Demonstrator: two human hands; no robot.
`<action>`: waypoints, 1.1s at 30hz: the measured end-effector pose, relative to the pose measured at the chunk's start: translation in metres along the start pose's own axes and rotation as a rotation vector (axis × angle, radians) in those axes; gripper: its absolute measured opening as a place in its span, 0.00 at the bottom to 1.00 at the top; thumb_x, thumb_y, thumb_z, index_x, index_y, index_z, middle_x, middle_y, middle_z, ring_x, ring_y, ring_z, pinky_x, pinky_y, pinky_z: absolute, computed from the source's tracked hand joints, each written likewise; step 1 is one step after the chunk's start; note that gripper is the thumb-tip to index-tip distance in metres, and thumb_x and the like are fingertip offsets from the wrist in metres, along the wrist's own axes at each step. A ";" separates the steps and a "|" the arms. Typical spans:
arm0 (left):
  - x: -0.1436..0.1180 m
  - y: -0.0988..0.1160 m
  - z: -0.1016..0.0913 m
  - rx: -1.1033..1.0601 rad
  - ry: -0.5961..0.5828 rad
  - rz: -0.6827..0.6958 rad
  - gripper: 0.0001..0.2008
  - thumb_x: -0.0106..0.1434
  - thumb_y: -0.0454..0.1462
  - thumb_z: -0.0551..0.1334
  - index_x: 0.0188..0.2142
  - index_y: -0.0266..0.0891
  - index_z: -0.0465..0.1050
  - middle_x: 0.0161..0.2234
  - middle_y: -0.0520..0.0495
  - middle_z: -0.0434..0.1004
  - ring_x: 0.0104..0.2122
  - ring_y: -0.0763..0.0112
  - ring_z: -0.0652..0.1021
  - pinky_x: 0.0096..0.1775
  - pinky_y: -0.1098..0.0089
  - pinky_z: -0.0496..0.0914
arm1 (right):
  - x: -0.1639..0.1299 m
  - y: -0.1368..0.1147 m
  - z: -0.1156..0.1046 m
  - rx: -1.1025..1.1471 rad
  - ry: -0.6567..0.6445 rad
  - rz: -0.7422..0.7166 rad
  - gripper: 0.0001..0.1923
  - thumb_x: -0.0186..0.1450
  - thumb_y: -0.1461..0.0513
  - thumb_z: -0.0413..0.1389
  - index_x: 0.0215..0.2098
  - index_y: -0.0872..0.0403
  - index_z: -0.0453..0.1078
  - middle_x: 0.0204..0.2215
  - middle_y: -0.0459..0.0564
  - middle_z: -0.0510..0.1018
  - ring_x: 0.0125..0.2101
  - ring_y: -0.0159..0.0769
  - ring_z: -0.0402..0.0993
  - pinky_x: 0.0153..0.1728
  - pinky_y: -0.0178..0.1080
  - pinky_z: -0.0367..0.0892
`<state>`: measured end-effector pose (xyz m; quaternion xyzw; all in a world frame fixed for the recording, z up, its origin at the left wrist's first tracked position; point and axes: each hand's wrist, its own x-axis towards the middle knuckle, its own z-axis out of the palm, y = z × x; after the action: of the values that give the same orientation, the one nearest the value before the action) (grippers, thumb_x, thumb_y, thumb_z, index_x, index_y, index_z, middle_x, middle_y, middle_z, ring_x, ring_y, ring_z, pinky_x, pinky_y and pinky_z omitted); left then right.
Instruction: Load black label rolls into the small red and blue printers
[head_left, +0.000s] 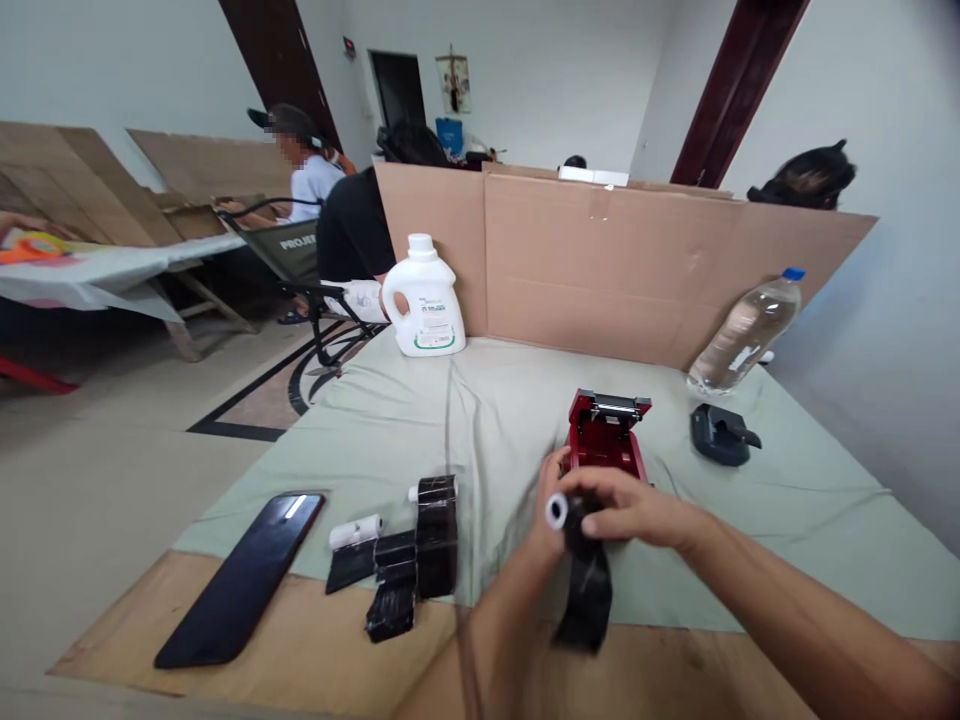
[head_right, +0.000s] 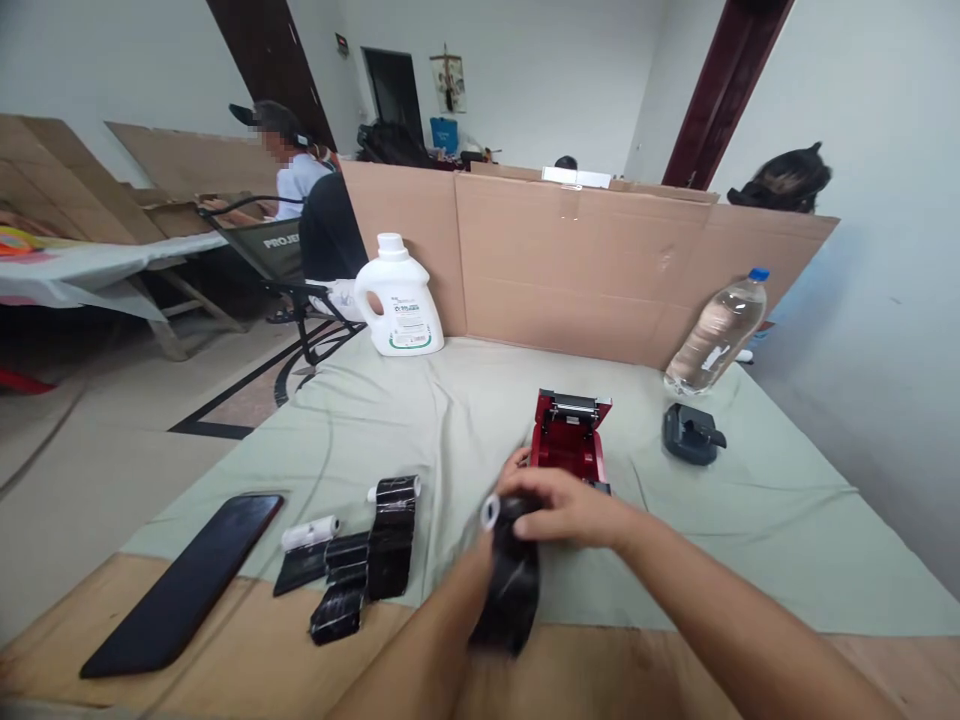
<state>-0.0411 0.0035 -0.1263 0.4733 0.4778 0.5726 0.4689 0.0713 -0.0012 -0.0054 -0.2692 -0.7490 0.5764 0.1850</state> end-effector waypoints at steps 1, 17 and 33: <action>0.000 0.001 -0.001 0.000 -0.031 0.007 0.21 0.62 0.46 0.56 0.53 0.42 0.66 0.55 0.44 0.69 0.55 0.60 0.70 0.57 0.62 0.63 | -0.012 0.010 -0.018 -0.095 0.149 0.041 0.18 0.60 0.56 0.56 0.46 0.55 0.66 0.42 0.52 0.76 0.43 0.39 0.73 0.44 0.41 0.67; -0.006 0.006 -0.010 0.344 -0.088 0.335 0.19 0.69 0.45 0.49 0.53 0.42 0.69 0.61 0.41 0.60 0.63 0.59 0.59 0.63 0.54 0.55 | 0.009 0.056 -0.064 -1.160 0.266 0.420 0.13 0.62 0.59 0.57 0.45 0.50 0.75 0.42 0.55 0.80 0.50 0.50 0.70 0.50 0.50 0.57; -0.012 0.015 -0.012 0.553 -0.190 0.584 0.19 0.69 0.44 0.50 0.47 0.45 0.77 0.64 0.44 0.55 0.65 0.54 0.52 0.63 0.47 0.53 | -0.009 0.022 -0.079 -1.047 0.863 0.023 0.16 0.64 0.63 0.46 0.41 0.54 0.75 0.42 0.54 0.79 0.46 0.42 0.73 0.51 0.44 0.65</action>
<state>-0.0530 -0.0114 -0.1135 0.7478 0.4139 0.4854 0.1839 0.1287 0.0576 -0.0050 -0.5372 -0.7855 -0.0194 0.3068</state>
